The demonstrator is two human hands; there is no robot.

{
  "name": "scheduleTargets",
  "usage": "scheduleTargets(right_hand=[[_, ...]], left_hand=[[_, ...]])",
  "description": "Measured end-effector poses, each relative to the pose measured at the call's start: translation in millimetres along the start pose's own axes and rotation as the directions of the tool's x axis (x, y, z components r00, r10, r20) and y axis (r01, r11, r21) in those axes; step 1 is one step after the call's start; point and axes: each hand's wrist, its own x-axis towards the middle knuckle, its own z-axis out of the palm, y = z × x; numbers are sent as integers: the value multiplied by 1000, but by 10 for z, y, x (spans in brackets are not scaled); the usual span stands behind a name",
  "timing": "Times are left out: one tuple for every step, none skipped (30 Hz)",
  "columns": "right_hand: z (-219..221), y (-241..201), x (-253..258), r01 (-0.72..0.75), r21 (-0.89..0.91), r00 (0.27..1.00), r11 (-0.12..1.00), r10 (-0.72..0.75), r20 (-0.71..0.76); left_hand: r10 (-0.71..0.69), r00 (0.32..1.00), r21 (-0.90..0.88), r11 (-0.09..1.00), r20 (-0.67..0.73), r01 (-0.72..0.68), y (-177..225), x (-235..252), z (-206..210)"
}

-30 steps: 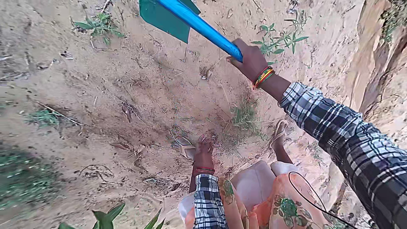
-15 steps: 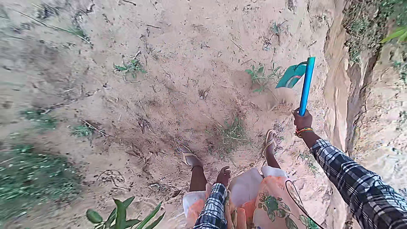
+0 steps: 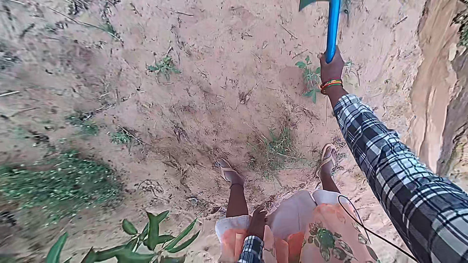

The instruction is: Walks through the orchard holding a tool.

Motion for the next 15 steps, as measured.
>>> scheduleTargets(right_hand=[[126,430,-288,-152,-109,970,982,170,174],[215,791,-588,-284,-160,901,945,320,291],[263,1036,-903,-395,-162,842,904,427,329],[275,1153,-1222,-486,-122,806,865,498,320],[225,1152,-1550,-556,-69,779,828,549,305],[95,1086,-1900,-611,-32,751,791,592,293],[-40,1033,-2151,-647,-5,735,762,627,258],[-158,998,-2338,-654,25,743,756,636,208],[-289,976,-2475,-653,43,752,756,641,155],[-441,922,-2523,-640,55,767,766,634,97],[-622,819,-2482,-611,62,792,789,610,35],[-826,692,-2375,-572,71,818,817,575,-23],[-1054,539,-2208,-531,67,842,845,535,-68],[-1283,390,-2014,-490,35,867,871,491,-90],[-1493,250,-1819,-449,-30,892,893,445,-80]], left_hand=[[29,999,33,999,18,-30,4,-59,36],[82,996,27,996,38,-83,55,-131,70],[125,990,-3,992,68,-125,103,-199,99],[156,983,-21,988,96,-155,108,-251,94],[163,980,-15,987,113,-162,92,-289,64],[142,983,12,989,117,-145,54,-334,31],[128,986,44,990,107,-134,43,-347,18],[131,988,73,988,86,-137,62,-355,8],[145,987,99,984,67,-152,96,-413,-11],[171,984,120,977,50,-176,159,-515,-34],[200,979,134,970,39,-203,241,-664,-62],[231,972,147,961,30,-233,297,-836,-86],[262,965,159,952,26,-263,327,-1008,-110],[298,954,169,939,29,-298,317,-1171,-146],[327,944,191,925,41,-328,280,-1318,-197]])
